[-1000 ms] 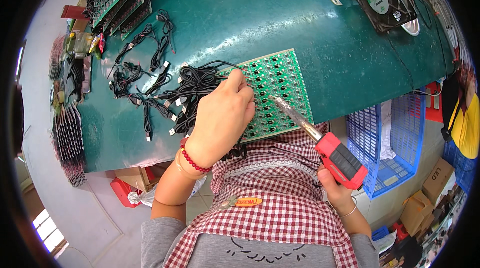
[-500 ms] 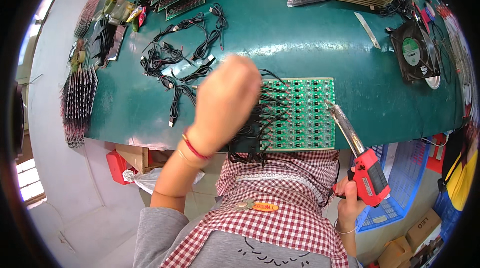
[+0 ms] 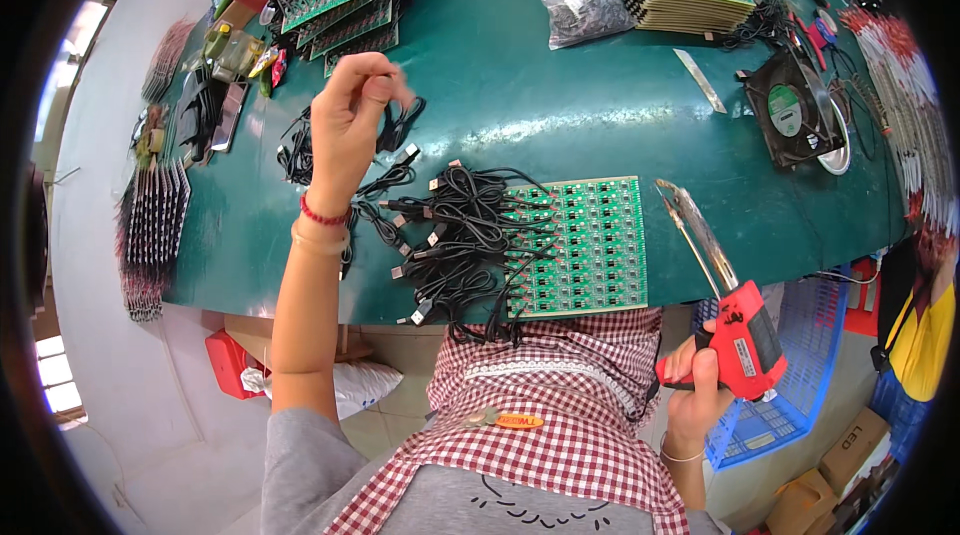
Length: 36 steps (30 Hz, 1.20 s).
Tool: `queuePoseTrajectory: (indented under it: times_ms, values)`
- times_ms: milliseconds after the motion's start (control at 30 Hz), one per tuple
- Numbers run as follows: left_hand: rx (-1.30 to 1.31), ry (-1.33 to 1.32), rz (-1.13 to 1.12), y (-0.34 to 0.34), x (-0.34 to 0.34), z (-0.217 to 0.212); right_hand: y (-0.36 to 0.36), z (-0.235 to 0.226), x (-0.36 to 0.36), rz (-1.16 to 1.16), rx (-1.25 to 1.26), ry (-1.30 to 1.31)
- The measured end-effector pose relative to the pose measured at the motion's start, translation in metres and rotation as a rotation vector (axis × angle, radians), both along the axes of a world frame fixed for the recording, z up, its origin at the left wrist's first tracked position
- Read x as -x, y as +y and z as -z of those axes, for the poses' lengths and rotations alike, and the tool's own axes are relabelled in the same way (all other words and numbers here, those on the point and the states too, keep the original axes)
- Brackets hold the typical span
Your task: The person positions the wires of USB cables onto a circuit board by hand and solders them in place using a soldering gun.
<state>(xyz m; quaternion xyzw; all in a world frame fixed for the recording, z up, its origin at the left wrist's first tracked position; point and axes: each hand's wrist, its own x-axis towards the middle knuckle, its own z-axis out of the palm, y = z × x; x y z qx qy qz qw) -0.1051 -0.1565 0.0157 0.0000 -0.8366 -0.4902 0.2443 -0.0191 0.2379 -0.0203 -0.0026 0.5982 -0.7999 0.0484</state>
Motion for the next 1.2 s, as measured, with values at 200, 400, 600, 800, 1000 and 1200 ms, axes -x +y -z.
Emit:
queuePoseTrajectory:
  times_ms: [200,400,600,800,1000,1200]
  values:
    - [-0.183,-0.442,0.212,0.097,-0.043,-0.024,-0.056,-0.033,0.017,0.025,-0.053,-0.137]
    - [-0.406,-0.519,0.237,0.155,-0.089,0.014,-0.088,-0.032,0.028,-0.275,-0.193,-0.158]
    - [-0.342,-0.481,0.207,0.165,-0.103,0.023,-0.085,-0.025,0.027,-0.257,-0.166,-0.185]
    - [-0.161,-0.473,0.184,0.167,-0.107,0.016,-0.079,-0.025,0.026,-0.296,-0.195,-0.184]
    - [-0.077,-0.35,0.141,0.167,-0.104,0.016,-0.078,-0.022,0.024,-0.285,-0.205,-0.207]
    - [-0.231,-0.483,0.096,0.17,-0.11,0.018,-0.083,-0.017,0.018,-0.282,-0.272,-0.185]
